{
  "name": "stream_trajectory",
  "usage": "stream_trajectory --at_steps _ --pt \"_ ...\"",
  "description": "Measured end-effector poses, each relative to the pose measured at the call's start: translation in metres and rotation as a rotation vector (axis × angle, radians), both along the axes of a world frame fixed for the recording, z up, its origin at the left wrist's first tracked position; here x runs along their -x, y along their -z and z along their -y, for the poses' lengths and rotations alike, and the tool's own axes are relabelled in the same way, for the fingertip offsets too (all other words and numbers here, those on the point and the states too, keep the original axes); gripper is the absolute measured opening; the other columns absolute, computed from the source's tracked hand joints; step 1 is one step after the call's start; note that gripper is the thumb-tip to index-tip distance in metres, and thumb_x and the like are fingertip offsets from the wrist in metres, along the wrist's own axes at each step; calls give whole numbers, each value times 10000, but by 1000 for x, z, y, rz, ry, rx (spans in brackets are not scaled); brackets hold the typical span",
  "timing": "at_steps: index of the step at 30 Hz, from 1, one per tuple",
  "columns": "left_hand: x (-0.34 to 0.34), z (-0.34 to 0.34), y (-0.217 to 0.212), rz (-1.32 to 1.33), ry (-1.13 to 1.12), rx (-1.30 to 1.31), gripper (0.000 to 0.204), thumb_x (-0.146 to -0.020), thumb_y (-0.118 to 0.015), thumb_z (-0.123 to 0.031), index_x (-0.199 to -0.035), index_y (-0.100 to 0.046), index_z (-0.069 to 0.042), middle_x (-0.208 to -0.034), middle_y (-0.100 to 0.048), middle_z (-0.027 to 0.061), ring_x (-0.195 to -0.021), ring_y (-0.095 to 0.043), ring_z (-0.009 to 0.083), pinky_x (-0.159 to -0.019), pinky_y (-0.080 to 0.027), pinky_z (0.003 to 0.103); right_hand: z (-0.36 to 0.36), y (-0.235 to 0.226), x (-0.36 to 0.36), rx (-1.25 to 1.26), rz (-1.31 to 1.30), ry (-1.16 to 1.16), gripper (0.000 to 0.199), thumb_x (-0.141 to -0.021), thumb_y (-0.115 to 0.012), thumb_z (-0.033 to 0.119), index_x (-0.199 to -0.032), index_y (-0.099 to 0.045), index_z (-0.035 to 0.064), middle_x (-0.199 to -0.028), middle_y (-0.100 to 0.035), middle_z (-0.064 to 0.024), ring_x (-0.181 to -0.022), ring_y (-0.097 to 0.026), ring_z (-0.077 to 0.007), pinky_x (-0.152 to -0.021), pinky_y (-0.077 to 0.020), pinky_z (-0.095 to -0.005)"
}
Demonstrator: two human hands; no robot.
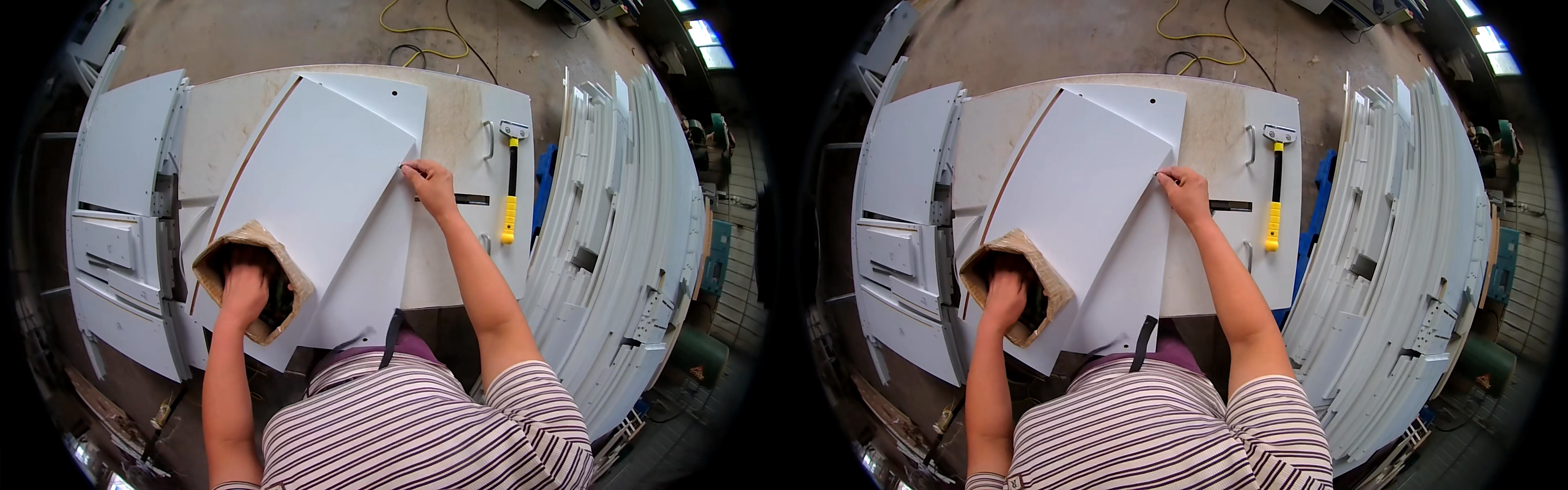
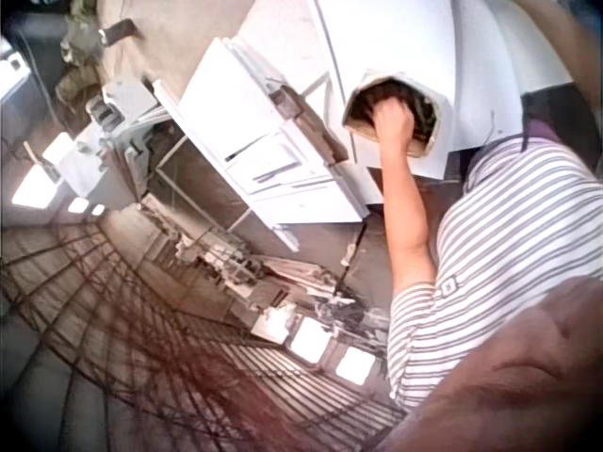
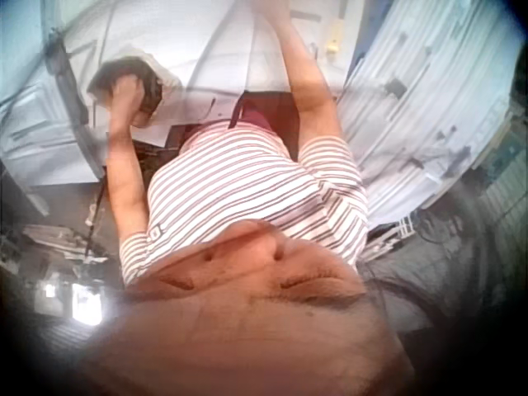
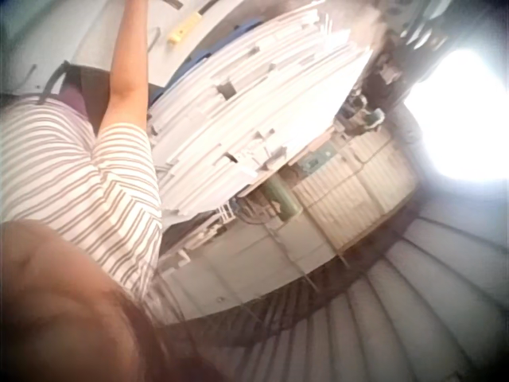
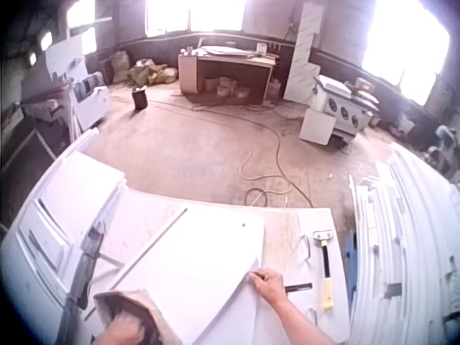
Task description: The person assembles white cabinet panels by hand, using a hammer to tap components into place and inserting small fasteners from a container. The person repeatedly picks up panels, aligns them, and secures them before stacking the finished pieces.
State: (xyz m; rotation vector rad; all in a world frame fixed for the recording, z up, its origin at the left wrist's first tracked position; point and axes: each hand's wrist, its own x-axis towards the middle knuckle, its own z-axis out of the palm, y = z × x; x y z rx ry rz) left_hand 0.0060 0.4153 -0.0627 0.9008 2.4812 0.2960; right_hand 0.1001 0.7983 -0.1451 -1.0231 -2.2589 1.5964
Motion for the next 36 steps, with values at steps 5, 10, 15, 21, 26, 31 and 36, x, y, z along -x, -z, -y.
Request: stream_trajectory --at_steps 5,10,15,21,26,31,36 --pt "1 -2 -4 7 3 1 369 -877 -516 -145 -1214 -515 6 -1272 -468 248 -1207 -391 445 -1020 -283 588 0 -6 4 -38 75 -16 174 -848 -681 155 -946 -722 17 -815 -689 -47 -727 -608 -113 -651 -486 -264" --pt "1 0 -4 20 3 38 351 -867 -524 -139 -1185 -541 10 -1248 -491 249 -1199 -404 444 -1008 -295 592 -2 -22 17 -114 276 -97 157 -833 -665 209 -904 -739 89 -879 -695 -78 -753 -659 -225 -655 -513 -347" --pt "0 1 1 -42 7 -49 338 -859 -534 -143 -1162 -555 7 -1221 -509 249 -1176 -424 439 -983 -319 593 -24 -18 22 -614 469 -342 147 -831 -657 258 -885 -745 154 -913 -672 -57 -849 -643 -272 -724 -506 -408" --pt "1 0 -1 16 -31 -23 329 -859 -543 -152 -1149 -566 2 -1209 -528 240 -1180 -434 425 -966 -335 592 -36 -49 13 -518 351 -390 156 -820 -656 255 -884 -737 138 -893 -656 -64 -864 -623 -284 -725 -499 -409" --pt "-1 -6 -13 6 -44 -9 299 -860 -544 -156 -1113 -596 -5 -1157 -563 247 -1174 -448 430 -979 -335 604 -24 -42 27 -541 362 -464 166 -834 -660 259 -887 -742 125 -885 -663 -65 -894 -619 -276 -725 -500 -403" --pt "-3 -9 -20 -3 -74 -7 273 -860 -543 -155 -1075 -614 -1 -1123 -575 256 -1167 -455 436 -1001 -323 616 -20 -38 31 -558 422 -483 164 -838 -662 256 -910 -741 133 -924 -668 -70 -895 -629 -274 -738 -506 -409" --pt "-1 -4 -10 19 -70 12 273 -861 -543 -157 -1072 -613 1 -1102 -580 249 -1156 -459 437 -990 -333 616 -22 -35 34 -498 454 -453 167 -833 -661 256 -904 -735 124 -956 -665 -68 -893 -639 -281 -742 -511 -414"
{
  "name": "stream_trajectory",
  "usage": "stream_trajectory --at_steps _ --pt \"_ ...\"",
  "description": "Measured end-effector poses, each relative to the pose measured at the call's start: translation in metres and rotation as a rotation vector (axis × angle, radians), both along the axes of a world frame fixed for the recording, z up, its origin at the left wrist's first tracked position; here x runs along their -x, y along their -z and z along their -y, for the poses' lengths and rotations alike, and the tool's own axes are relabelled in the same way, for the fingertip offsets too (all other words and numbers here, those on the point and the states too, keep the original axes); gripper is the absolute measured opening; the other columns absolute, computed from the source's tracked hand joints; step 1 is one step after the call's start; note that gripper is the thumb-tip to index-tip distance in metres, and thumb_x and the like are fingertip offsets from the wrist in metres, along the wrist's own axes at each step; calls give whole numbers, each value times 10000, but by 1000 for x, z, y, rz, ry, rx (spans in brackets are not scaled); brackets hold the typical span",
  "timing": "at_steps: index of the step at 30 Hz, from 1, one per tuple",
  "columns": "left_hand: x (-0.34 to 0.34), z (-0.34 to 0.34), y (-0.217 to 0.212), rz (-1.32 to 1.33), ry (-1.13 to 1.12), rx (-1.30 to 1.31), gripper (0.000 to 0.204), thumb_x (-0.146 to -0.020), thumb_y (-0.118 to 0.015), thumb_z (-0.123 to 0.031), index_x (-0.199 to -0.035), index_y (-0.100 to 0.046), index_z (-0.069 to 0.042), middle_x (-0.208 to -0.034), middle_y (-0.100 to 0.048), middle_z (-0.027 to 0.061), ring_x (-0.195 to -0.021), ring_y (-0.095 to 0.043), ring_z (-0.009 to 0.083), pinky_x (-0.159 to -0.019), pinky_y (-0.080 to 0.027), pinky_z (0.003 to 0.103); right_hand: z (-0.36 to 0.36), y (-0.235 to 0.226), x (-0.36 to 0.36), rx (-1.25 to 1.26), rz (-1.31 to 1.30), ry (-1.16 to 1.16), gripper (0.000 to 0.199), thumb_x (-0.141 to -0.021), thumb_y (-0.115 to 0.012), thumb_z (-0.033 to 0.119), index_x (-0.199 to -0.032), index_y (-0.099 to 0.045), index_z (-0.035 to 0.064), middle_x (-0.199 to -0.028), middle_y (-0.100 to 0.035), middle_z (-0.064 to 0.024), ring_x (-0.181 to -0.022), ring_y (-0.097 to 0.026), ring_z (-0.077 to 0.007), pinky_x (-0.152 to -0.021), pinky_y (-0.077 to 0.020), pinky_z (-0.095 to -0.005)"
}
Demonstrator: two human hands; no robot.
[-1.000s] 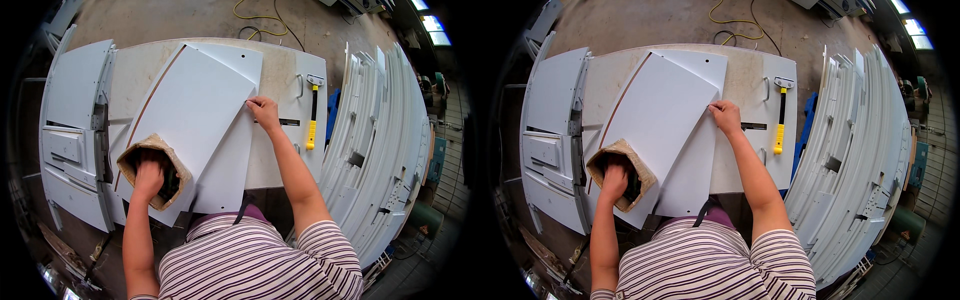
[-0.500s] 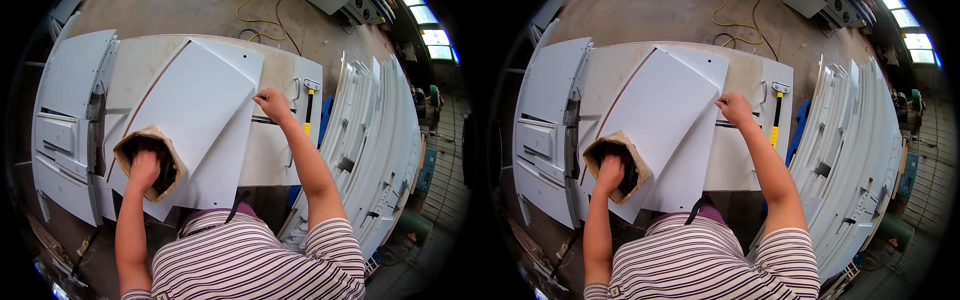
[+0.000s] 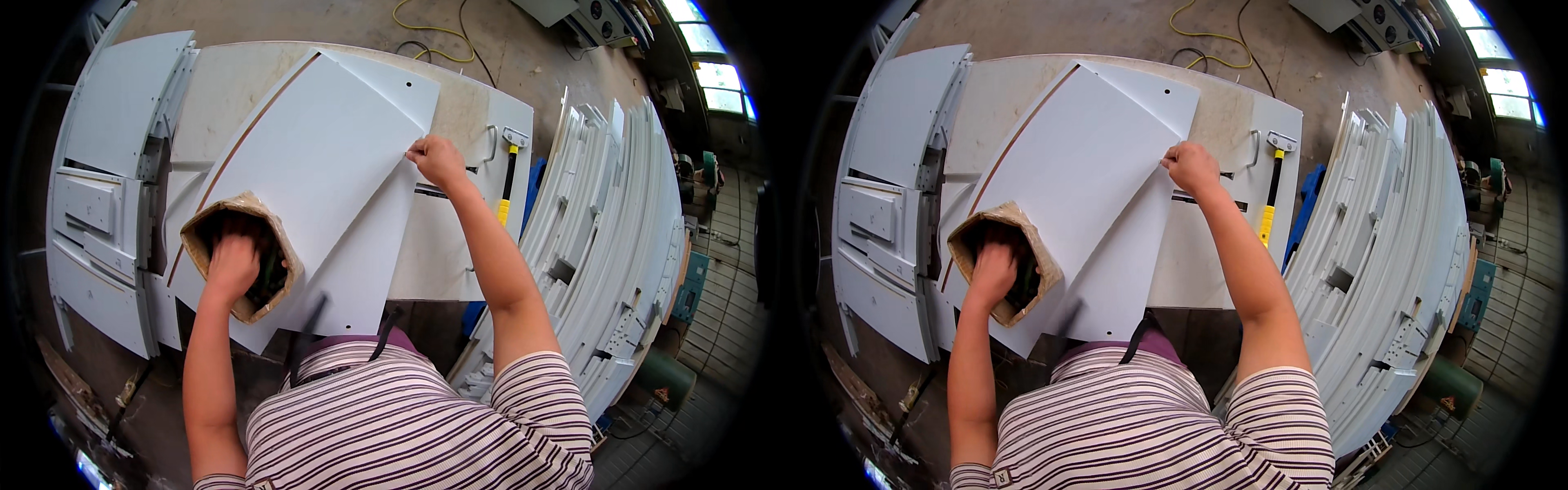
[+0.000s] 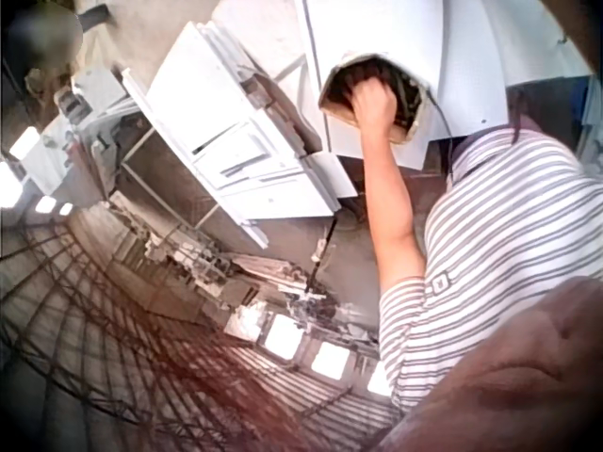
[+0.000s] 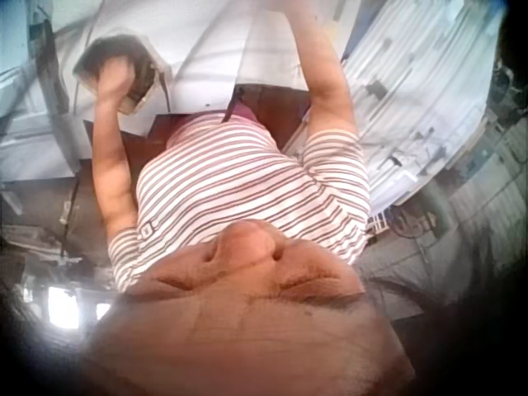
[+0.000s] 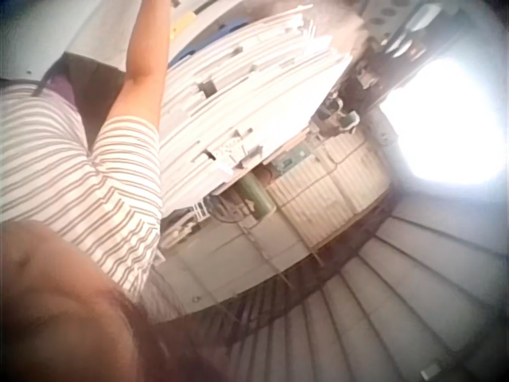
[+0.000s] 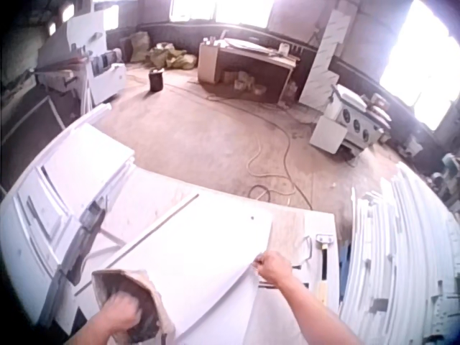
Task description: The person assembles white cabinet panels by hand, using a hammer to tap components into place and inserting small fasteners from a container. The person repeatedly picks up panels, aligns them, and secures them before stacking the finished pieces.
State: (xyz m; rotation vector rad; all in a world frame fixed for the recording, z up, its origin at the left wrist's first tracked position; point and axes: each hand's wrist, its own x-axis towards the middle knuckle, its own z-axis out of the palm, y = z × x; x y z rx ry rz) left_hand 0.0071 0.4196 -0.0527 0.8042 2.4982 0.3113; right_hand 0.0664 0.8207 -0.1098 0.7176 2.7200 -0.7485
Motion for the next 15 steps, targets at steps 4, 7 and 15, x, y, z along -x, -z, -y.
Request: stream_trajectory --at_steps 4,7,15 --pt "0 3 5 -71 27 -77 280 -861 -540 -157 -1084 -607 1 -1104 -581 237 -1142 -468 430 -981 -345 609 -14 -3 -2 -224 -2 -75 176 -827 -653 263 -862 -734 110 -897 -668 -81 -895 -634 -289 -739 -507 -415" --pt "2 0 -1 49 9 11 288 -866 -535 -158 -1099 -598 0 -1131 -573 232 -1142 -469 425 -974 -351 597 -13 -5 -5 -77 -36 -82 177 -830 -651 259 -863 -733 105 -915 -665 -82 -884 -631 -286 -736 -502 -413" --pt "0 2 2 -43 19 -85 294 -882 -527 -169 -1118 -594 -7 -1162 -564 227 -1161 -458 422 -979 -350 578 -1 3 -6 44 -147 -49 158 -825 -672 204 -887 -733 72 -814 -656 -102 -787 -621 -253 -703 -483 -361"
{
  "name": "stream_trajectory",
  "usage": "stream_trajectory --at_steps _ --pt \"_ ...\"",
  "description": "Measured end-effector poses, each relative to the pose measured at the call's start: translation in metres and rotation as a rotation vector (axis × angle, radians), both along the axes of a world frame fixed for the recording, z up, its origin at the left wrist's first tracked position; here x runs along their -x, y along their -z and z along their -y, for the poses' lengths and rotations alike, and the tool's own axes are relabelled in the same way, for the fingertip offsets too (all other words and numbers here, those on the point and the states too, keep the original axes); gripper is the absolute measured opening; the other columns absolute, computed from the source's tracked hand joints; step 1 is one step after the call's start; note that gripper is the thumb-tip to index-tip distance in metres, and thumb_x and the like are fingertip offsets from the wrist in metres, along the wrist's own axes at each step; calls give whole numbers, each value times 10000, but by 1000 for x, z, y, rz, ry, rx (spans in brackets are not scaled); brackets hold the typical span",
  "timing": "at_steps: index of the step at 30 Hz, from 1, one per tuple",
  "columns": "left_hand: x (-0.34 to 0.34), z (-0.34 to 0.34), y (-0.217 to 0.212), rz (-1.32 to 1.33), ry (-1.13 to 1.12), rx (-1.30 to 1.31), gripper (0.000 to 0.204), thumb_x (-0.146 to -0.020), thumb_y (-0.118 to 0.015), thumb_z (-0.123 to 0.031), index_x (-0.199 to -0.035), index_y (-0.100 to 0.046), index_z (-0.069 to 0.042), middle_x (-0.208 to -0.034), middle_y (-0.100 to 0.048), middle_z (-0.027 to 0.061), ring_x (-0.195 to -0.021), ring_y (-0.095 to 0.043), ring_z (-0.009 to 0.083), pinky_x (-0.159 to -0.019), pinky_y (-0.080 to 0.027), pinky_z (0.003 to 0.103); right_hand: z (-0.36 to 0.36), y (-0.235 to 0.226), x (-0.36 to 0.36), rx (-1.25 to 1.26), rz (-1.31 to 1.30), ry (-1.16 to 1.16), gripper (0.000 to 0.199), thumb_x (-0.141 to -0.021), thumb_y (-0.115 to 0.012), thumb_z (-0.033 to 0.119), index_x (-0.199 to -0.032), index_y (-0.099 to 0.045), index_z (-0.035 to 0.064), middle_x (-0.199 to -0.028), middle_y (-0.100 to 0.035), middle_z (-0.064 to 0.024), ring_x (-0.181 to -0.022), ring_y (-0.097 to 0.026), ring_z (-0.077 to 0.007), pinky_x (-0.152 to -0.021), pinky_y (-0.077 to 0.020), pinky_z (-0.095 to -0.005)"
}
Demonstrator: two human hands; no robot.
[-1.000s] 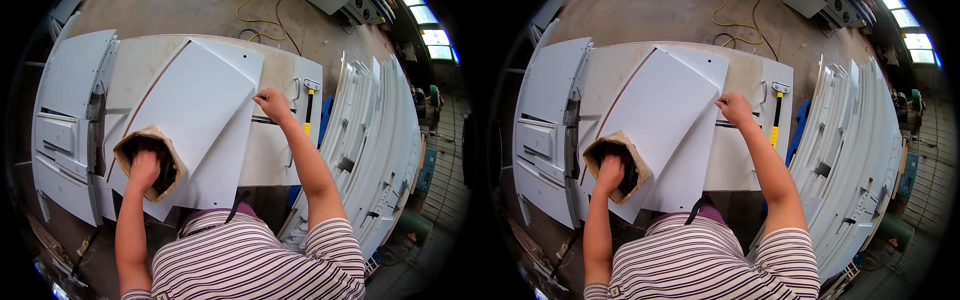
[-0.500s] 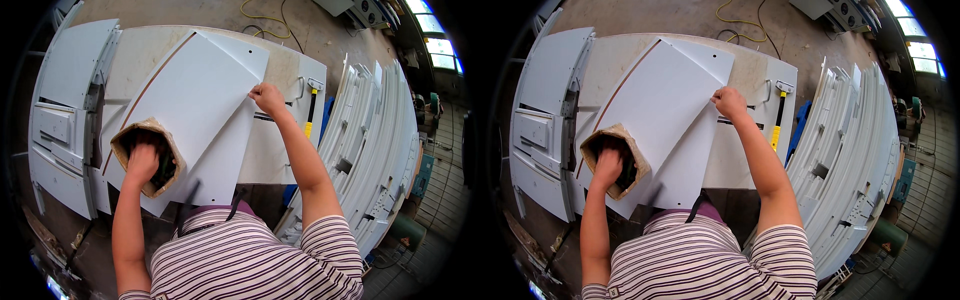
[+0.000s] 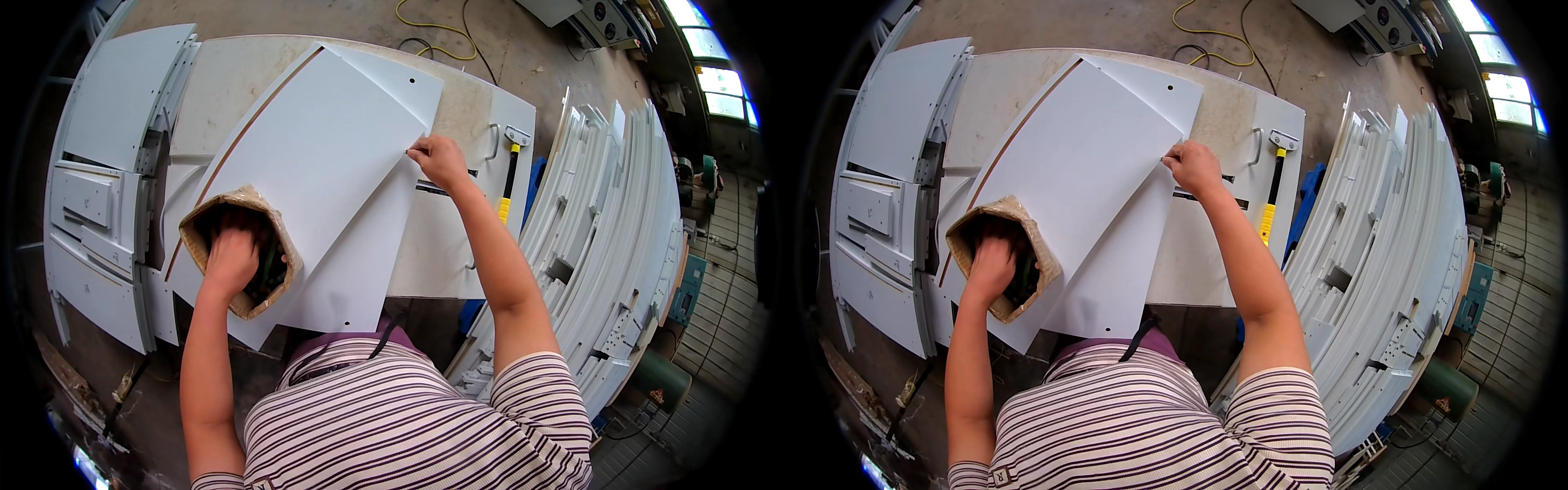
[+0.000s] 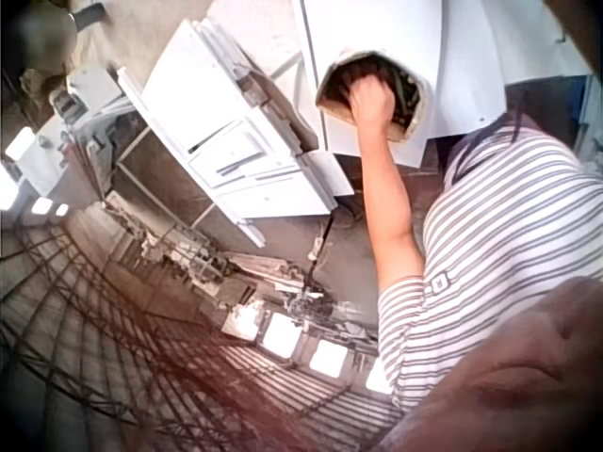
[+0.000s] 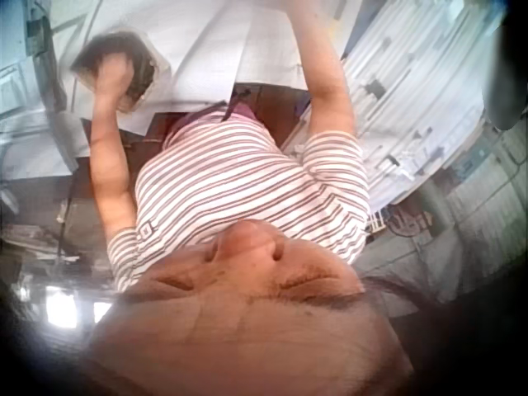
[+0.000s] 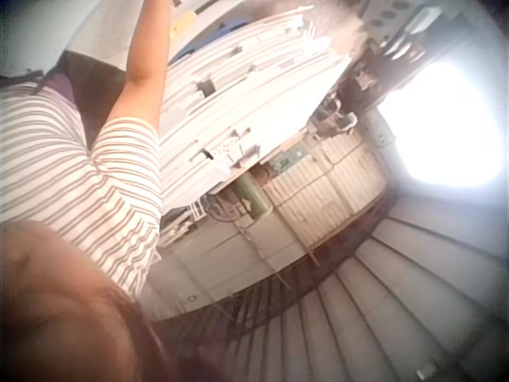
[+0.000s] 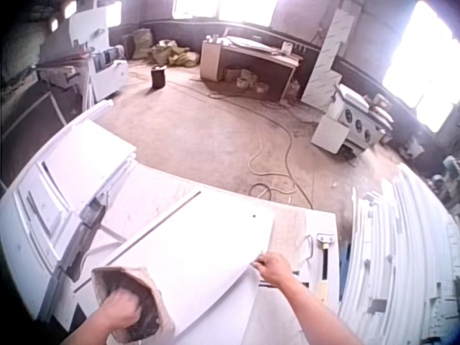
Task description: The person assembles white cabinet panels by hand, using a hammer to tap components into place and inserting small fasteners from a container. The person repeatedly picks up panels, aligns them, and secures them before stacking the finished pieces.
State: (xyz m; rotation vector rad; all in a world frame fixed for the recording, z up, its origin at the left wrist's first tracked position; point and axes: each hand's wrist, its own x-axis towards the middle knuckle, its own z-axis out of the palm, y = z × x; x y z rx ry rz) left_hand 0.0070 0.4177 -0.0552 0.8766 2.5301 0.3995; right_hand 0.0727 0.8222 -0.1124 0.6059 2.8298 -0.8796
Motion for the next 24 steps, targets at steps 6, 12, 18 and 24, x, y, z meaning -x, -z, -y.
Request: stream_trajectory --at_steps 6,12,18,24 --pt "-1 -1 0 -5 -11 5 298 -877 -543 -168 -1127 -589 -12 -1169 -557 221 -1165 -454 415 -983 -346 574 2 21 -14 316 -111 151 161 -821 -698 155 -931 -725 41 -814 -670 -82 -737 -601 -159 -677 -473 -292" --pt "0 -1 -1 46 -10 69 304 -874 -547 -158 -1141 -586 -17 -1179 -548 222 -1170 -449 413 -987 -344 568 5 40 -20 520 -135 323 163 -826 -703 160 -928 -724 36 -788 -663 -31 -731 -571 -110 -660 -471 -277" --pt "-1 3 4 -5 8 50 288 -886 -540 -171 -1120 -601 -15 -1167 -556 231 -1170 -449 421 -991 -340 571 5 43 -20 494 -152 302 164 -823 -699 155 -931 -727 35 -792 -672 -35 -726 -574 -113 -673 -473 -274" --pt "0 2 5 -14 14 50 272 -893 -536 -179 -1097 -609 -14 -1144 -565 240 -1169 -449 426 -989 -343 569 -7 46 -26 438 -188 248 170 -814 -699 138 -947 -730 38 -845 -689 -60 -745 -608 -153 -703 -486 -289"
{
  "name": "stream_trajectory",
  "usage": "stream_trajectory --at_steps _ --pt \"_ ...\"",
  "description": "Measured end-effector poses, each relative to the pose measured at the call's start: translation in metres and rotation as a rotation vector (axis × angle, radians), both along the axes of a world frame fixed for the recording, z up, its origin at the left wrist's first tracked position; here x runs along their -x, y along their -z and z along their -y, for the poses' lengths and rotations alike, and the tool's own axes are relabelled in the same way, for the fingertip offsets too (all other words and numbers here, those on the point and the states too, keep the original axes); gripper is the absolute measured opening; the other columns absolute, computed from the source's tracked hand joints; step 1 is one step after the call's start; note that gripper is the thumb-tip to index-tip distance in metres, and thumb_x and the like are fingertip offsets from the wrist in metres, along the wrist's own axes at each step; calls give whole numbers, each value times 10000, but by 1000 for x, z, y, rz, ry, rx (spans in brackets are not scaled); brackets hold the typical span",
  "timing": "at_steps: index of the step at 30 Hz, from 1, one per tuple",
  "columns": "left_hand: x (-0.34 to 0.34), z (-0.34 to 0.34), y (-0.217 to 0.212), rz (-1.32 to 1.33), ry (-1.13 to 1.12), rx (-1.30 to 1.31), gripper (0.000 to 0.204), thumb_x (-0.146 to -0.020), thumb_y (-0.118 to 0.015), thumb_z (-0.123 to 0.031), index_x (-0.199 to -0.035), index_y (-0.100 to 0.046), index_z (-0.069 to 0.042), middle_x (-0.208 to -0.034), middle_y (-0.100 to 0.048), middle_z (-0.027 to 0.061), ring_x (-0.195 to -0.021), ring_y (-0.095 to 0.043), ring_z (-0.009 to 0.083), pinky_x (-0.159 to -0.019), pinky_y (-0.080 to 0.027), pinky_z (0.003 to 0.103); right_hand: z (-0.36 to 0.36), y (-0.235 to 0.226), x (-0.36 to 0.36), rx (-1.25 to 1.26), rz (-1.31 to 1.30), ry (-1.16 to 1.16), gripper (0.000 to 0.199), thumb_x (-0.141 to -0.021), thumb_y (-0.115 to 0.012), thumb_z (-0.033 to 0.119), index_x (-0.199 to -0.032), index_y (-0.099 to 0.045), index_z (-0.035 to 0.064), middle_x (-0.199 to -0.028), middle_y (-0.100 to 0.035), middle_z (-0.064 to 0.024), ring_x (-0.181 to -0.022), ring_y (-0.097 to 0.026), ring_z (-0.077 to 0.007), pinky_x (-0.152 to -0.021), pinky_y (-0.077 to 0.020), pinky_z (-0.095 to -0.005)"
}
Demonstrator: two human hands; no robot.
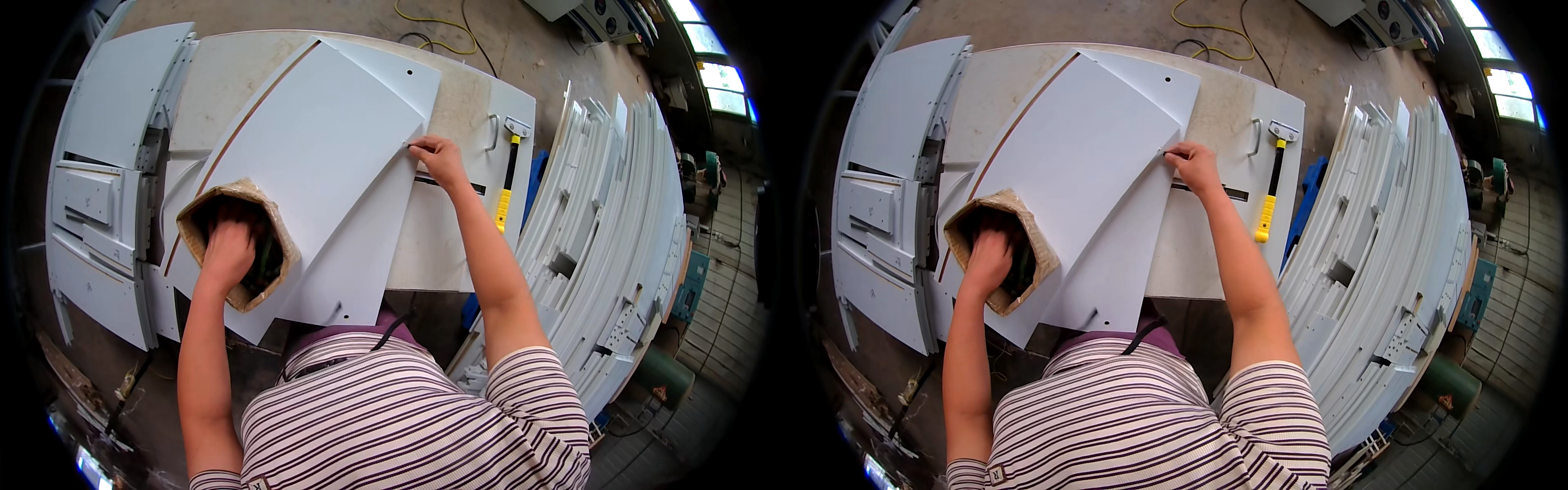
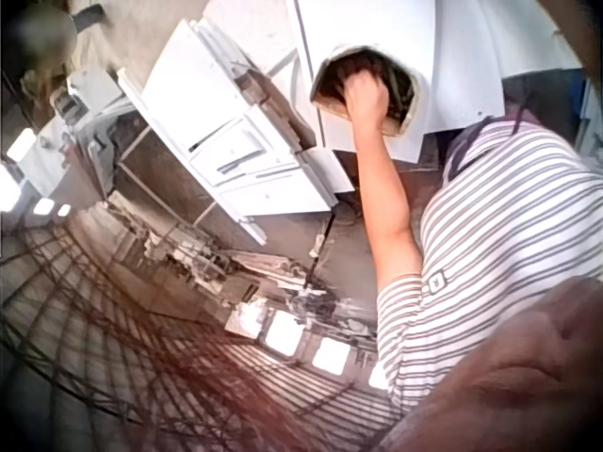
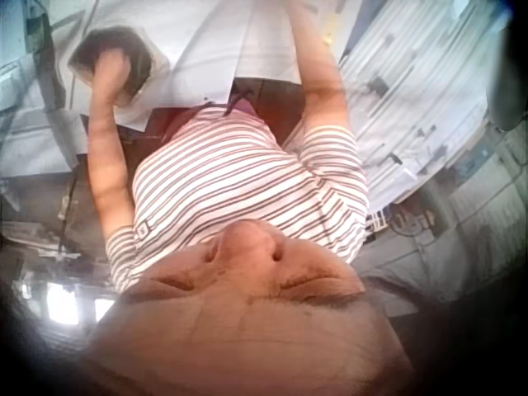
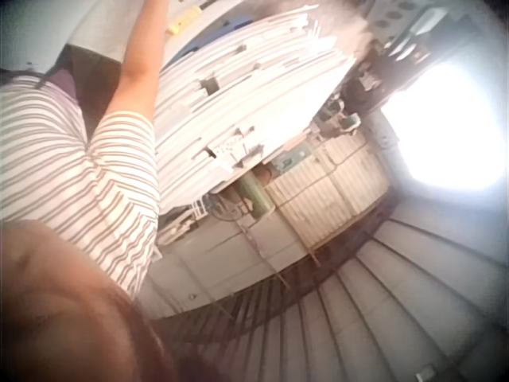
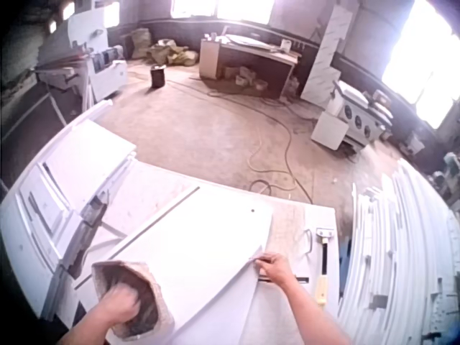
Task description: The person assembles white cabinet panels by hand, using a hammer to tap components into place and inserting small fasteners from a container. The person repeatedly picks up panels, aligns them, and secures them before stacking the finished pieces.
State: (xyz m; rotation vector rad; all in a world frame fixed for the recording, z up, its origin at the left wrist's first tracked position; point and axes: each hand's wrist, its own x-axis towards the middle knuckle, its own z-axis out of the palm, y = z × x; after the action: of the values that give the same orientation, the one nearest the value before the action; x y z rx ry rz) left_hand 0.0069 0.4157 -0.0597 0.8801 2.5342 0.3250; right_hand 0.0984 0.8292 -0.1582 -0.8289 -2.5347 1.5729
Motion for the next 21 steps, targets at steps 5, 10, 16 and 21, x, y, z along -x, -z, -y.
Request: stream_trajectory --at_steps 5,10,16,21 --pt "0 -1 -2 27 -16 9 269 -883 -545 -172 -1089 -608 -12 -1130 -569 236 -1157 -455 422 -972 -356 571 -7 -18 4 -201 23 -118 170 -811 -697 150 -942 -733 50 -852 -675 -111 -772 -633 -229 -728 -495 -320" --pt "0 -1 -1 -14 11 -32 273 -878 -543 -160 -1098 -606 -10 -1129 -569 227 -1140 -463 417 -963 -363 568 -8 -37 23 -327 126 -280 166 -813 -687 178 -913 -734 54 -878 -661 -138 -812 -628 -293 -743 -494 -371" --pt "0 -2 -4 40 -15 -39 280 -883 -535 -153 -1117 -600 -15 -1153 -559 218 -1136 -462 412 -979 -352 565 -9 -33 30 -387 146 -329 163 -805 -700 200 -895 -736 69 -880 -655 -122 -842 -621 -305 -745 -492 -397" --pt "-2 1 0 1 -12 -41 287 -888 -530 -162 -1126 -598 -17 -1158 -557 214 -1144 -460 408 -999 -336 571 -3 -38 33 -457 164 -340 146 -805 -697 190 -890 -738 78 -884 -652 -121 -859 -615 -313 -748 -491 -411"
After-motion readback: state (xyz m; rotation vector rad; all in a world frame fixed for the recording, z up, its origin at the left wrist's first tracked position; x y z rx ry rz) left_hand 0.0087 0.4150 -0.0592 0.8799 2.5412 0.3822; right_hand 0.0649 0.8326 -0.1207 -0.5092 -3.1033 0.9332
